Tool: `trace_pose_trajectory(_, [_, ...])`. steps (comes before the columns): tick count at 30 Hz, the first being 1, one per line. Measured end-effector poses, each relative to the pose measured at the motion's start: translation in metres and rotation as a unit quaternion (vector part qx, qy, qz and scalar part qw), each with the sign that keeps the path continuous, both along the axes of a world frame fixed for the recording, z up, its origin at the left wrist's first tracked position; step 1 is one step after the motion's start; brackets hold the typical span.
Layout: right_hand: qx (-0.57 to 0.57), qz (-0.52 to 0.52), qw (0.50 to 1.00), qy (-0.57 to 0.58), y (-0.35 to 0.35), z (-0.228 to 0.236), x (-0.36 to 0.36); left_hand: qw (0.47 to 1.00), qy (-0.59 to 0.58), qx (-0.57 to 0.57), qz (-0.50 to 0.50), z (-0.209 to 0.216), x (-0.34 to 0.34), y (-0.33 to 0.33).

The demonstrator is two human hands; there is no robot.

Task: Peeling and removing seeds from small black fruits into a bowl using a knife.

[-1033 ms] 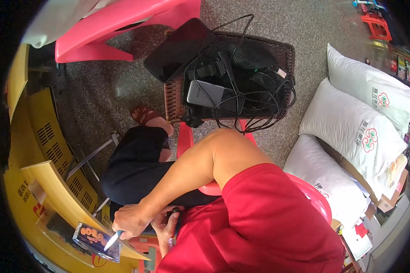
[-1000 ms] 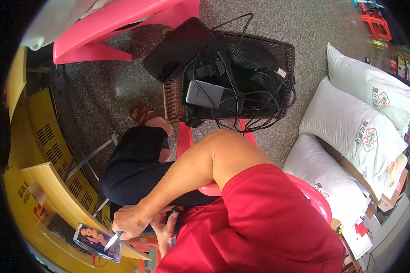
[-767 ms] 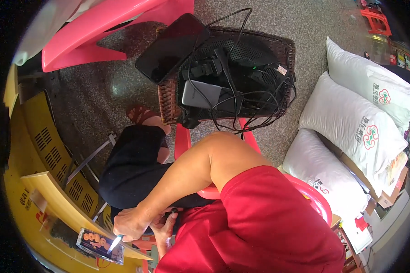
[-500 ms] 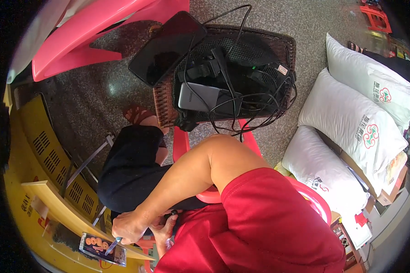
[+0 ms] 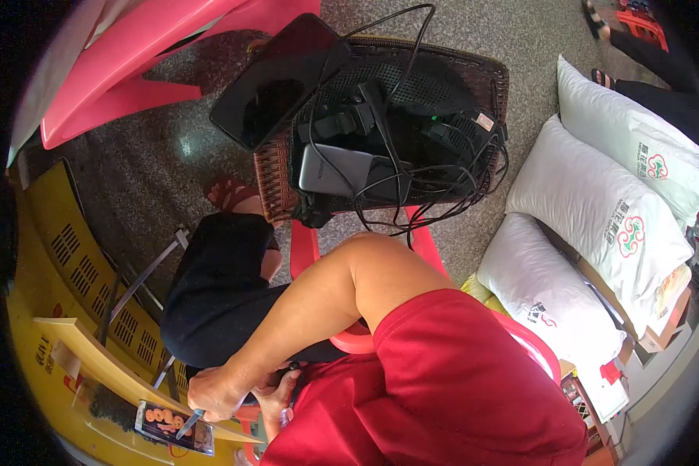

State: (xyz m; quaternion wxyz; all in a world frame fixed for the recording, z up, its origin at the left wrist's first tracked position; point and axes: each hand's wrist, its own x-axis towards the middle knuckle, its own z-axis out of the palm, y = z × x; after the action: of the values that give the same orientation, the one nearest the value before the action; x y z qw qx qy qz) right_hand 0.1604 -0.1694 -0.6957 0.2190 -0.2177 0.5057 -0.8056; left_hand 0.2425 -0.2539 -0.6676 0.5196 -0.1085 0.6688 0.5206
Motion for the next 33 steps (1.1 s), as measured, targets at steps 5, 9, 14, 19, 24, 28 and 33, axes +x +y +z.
trace_pose_trajectory(5, [0.002, -0.002, 1.0, -0.001, 0.0, -0.001, 0.0, 1.0, 0.008, 0.01, 0.013, 0.0, -0.002, 0.004])
trace_pose_trajectory(9, [0.008, -0.002, 1.0, 0.007, 0.001, 0.0, 0.0, 1.0, 0.013, -0.018, -0.004, -0.002, 0.002, -0.006])
trace_pose_trajectory(14, [0.002, -0.017, 1.0, 0.009, -0.002, -0.002, 0.0, 1.0, -0.006, -0.026, 0.008, 0.0, 0.0, 0.002])
trace_pose_trajectory(19, [-0.002, -0.016, 1.0, 0.01, 0.001, -0.001, -0.001, 1.0, 0.012, -0.015, 0.001, 0.001, 0.0, 0.001])
trace_pose_trajectory(24, [-0.009, -0.015, 1.0, 0.004, 0.0, -0.002, -0.002, 1.0, 0.005, -0.014, -0.005, 0.001, -0.002, 0.003])
trace_pose_trajectory(28, [-0.002, -0.014, 1.0, 0.01, 0.0, -0.001, -0.002, 1.0, 0.024, 0.002, 0.004, 0.0, -0.001, 0.005])
trace_pose_trajectory(33, [-0.005, -0.004, 1.0, 0.001, -0.002, -0.002, -0.001, 1.0, 0.023, -0.019, 0.005, -0.001, 0.003, -0.003])
